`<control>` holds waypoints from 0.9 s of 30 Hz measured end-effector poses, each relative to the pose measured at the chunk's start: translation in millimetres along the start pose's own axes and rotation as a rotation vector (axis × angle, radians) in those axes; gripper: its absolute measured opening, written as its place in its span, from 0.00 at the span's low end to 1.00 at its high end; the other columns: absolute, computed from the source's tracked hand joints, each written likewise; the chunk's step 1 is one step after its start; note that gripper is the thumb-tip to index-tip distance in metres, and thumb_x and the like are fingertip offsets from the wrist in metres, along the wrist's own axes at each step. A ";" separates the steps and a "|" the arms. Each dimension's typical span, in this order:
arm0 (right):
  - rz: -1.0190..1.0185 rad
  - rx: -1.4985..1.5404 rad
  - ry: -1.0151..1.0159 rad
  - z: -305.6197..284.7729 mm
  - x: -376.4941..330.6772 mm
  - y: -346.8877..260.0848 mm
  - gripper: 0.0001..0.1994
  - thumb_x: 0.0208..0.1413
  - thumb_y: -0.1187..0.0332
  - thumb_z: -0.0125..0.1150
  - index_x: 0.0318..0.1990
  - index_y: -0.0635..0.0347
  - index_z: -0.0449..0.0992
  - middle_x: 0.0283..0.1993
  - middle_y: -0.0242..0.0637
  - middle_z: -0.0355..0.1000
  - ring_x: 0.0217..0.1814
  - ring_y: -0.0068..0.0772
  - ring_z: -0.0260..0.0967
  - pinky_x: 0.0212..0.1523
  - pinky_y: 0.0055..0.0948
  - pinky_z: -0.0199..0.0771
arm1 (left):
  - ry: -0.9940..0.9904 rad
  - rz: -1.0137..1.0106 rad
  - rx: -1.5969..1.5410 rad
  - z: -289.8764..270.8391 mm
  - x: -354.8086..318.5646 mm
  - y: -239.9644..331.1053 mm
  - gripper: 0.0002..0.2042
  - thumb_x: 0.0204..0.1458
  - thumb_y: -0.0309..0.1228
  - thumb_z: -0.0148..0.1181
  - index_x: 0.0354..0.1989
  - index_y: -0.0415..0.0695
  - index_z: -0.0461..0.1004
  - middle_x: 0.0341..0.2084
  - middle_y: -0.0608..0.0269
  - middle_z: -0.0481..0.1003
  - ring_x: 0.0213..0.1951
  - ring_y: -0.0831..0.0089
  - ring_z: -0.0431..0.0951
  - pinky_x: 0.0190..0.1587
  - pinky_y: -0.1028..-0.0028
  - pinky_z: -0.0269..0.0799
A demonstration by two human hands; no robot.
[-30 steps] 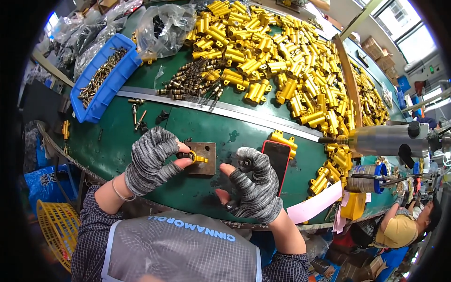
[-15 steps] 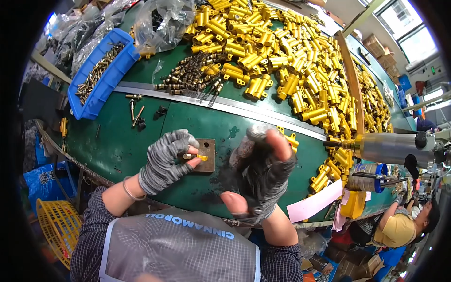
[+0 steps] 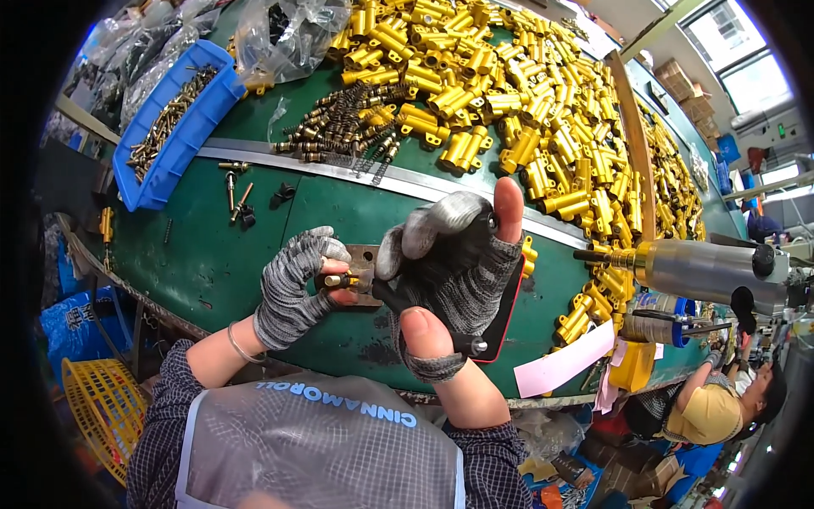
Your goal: Assembling small brass mechanical components using a pneumatic tool on an industrial assembly line.
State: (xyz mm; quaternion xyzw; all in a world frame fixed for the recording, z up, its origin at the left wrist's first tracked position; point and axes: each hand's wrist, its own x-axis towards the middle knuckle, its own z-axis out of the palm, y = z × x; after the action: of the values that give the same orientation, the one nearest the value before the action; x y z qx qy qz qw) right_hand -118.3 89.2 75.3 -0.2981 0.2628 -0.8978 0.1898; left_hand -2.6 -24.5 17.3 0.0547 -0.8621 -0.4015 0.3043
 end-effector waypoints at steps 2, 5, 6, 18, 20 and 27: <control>0.002 0.067 -0.132 -6.1 1.6 1.7 0.46 0.35 0.73 0.66 0.63 0.48 0.44 0.43 0.31 0.60 0.38 0.28 0.60 0.37 0.30 0.67 | -0.030 -0.047 -0.062 -0.5 0.7 -0.1 0.17 0.33 0.33 0.70 0.34 0.46 0.72 0.35 0.59 0.73 0.41 0.62 0.72 0.48 0.67 0.65; 0.013 0.015 -0.097 4.4 1.5 3.1 0.43 0.36 0.76 0.63 0.62 0.52 0.45 0.40 0.34 0.60 0.36 0.28 0.60 0.36 0.30 0.67 | -0.085 -0.138 -0.167 -0.5 6.0 1.8 0.17 0.33 0.34 0.69 0.34 0.47 0.72 0.33 0.62 0.73 0.39 0.62 0.72 0.46 0.68 0.66; 0.018 -0.010 -0.082 6.4 1.9 3.4 0.41 0.37 0.77 0.61 0.61 0.55 0.46 0.39 0.36 0.61 0.35 0.28 0.60 0.35 0.29 0.67 | -0.112 -0.182 -0.219 0.1 6.8 1.5 0.17 0.33 0.35 0.69 0.34 0.47 0.72 0.32 0.63 0.74 0.38 0.62 0.72 0.45 0.69 0.66; -0.022 -0.193 -0.354 15.5 6.3 10.2 0.40 0.37 0.68 0.70 0.60 0.49 0.53 0.38 0.31 0.60 0.32 0.28 0.58 0.26 0.28 0.67 | -0.060 -0.233 -0.188 4.4 -1.8 -2.6 0.17 0.34 0.35 0.68 0.33 0.45 0.72 0.33 0.62 0.74 0.36 0.64 0.73 0.42 0.71 0.68; -0.044 -0.138 -0.287 22.1 6.6 -2.3 0.40 0.37 0.67 0.70 0.60 0.49 0.53 0.39 0.32 0.60 0.33 0.29 0.59 0.26 0.28 0.67 | -0.041 -0.226 -0.210 5.0 -3.3 -4.8 0.16 0.34 0.34 0.68 0.33 0.45 0.72 0.32 0.62 0.73 0.36 0.64 0.73 0.41 0.70 0.68; -0.032 -0.149 -0.606 27.7 10.0 2.9 0.40 0.37 0.65 0.71 0.59 0.51 0.53 0.42 0.35 0.62 0.35 0.31 0.62 0.27 0.27 0.69 | 0.012 -0.126 -0.262 11.2 -3.6 -8.6 0.16 0.35 0.33 0.65 0.34 0.46 0.71 0.31 0.61 0.73 0.34 0.63 0.73 0.40 0.69 0.68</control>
State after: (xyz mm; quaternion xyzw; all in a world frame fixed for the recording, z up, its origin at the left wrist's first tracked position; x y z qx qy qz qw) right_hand -107.7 72.0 96.9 -0.5693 0.2548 -0.7491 0.2231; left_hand -7.3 -21.6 3.8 0.0711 -0.7955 -0.5284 0.2879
